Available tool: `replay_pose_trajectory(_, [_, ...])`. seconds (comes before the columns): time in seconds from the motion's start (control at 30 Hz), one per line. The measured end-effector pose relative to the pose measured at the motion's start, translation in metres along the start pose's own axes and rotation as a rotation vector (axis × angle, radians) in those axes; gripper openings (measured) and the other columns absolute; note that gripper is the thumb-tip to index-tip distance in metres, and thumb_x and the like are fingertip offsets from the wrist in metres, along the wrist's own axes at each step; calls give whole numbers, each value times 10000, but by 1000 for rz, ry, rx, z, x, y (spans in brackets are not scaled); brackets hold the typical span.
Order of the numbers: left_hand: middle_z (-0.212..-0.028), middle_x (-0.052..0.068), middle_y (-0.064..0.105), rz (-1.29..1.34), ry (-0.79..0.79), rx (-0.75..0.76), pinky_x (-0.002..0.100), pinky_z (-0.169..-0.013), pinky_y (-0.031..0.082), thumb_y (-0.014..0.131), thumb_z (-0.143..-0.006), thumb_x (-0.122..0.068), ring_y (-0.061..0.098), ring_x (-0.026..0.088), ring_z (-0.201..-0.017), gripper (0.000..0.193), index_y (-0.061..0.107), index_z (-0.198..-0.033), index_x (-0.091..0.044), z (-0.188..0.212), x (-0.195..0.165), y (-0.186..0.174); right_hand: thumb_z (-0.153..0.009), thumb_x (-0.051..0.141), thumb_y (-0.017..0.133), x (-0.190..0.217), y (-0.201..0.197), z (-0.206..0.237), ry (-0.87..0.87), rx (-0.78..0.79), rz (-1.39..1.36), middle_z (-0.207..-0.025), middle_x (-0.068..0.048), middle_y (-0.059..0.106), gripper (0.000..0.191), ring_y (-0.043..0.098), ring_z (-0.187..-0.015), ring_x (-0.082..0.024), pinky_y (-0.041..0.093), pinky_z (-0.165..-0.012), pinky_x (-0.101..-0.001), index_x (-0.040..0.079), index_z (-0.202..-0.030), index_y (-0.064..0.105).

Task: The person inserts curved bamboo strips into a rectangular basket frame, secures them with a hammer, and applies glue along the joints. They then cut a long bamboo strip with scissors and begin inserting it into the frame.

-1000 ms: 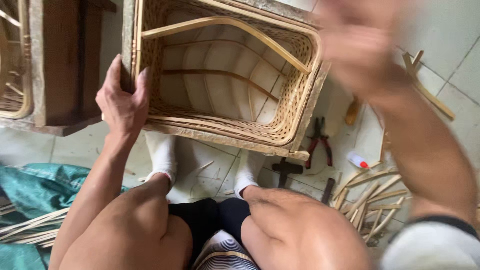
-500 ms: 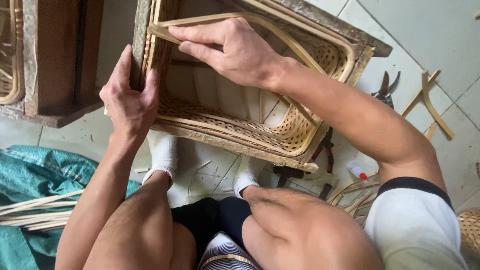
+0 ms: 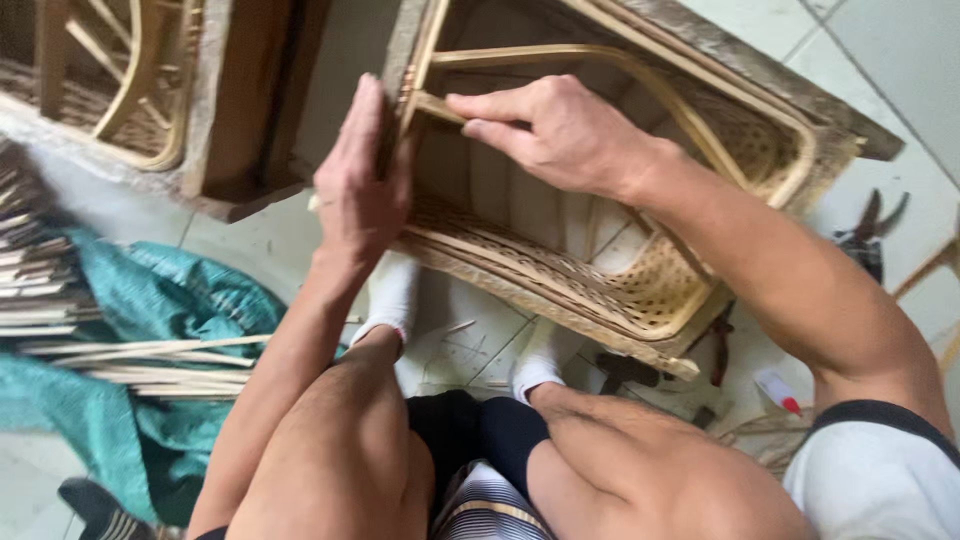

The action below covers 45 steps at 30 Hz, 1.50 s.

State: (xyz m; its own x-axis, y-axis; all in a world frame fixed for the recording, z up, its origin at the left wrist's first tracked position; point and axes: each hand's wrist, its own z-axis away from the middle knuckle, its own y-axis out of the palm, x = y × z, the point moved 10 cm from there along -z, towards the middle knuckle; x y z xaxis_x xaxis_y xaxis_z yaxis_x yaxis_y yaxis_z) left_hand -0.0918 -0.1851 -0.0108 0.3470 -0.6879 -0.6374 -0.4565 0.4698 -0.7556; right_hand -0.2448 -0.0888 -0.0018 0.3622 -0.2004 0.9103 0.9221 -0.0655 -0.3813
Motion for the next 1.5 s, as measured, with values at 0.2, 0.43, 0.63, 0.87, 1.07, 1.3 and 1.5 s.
replay_pose_trajectory(0.2, [-1511,183,563,-88,193,93,440,-1179,477,653,-991,43,553,392,-1392,473,597,-1453,-42,-6,-19,4,-1007,276,655,-16,18,-5,87,74,-4,-1254,-137,707,342,701,-1154,-263,528,-1000,-348,116,-1307,693])
replay_pose_trajectory(0.43, [-1485,108,610,-74,215,75,443,-1233,483,598,-971,98,564,338,-1424,433,667,-1367,-64,1,-13,8,-1012,267,635,-15,25,-11,18,99,-88,-1192,-127,745,317,749,-1099,-251,563,-948,-352,99,-1271,708])
replay_pose_trajectory(0.63, [-1591,191,503,-95,127,20,365,-1197,505,686,-1053,-27,566,275,-1431,691,318,-1625,-149,15,-24,-9,-1014,367,740,11,-29,88,-74,-405,445,-1107,-119,693,494,694,-942,-256,595,-771,-369,74,-1400,647])
replay_pose_trajectory(0.87, [-1330,186,720,-85,111,135,287,-908,585,625,-1053,79,736,228,-1036,788,114,-1649,7,23,-7,-2,-1026,127,695,-84,-194,373,560,-1135,426,-1057,-112,744,167,734,-903,-218,575,-792,-356,61,-1178,677])
replay_pose_trajectory(1.07, [-1315,210,699,-117,113,140,305,-934,600,613,-995,77,721,237,-1054,733,242,-1628,62,18,-10,-2,-800,174,871,-177,-212,464,913,-1070,835,-1367,-238,500,694,492,-1193,-462,445,-979,-506,-28,-1409,606])
replay_pose_trajectory(1.3, [-1063,214,703,-153,-108,153,414,-928,549,757,-998,-144,688,319,-947,465,626,-1431,-40,39,5,-4,-1072,70,496,-186,-223,439,638,-972,932,-1003,-190,661,164,645,-927,-358,492,-763,-484,9,-1068,648])
replay_pose_trajectory(1.5, [-1179,193,718,-218,-178,21,466,-1011,522,798,-975,-204,631,362,-1103,593,601,-1521,-86,55,35,8,-1151,52,451,-106,-247,384,411,-929,222,-934,-138,620,168,578,-801,-232,504,-742,-369,13,-1079,598])
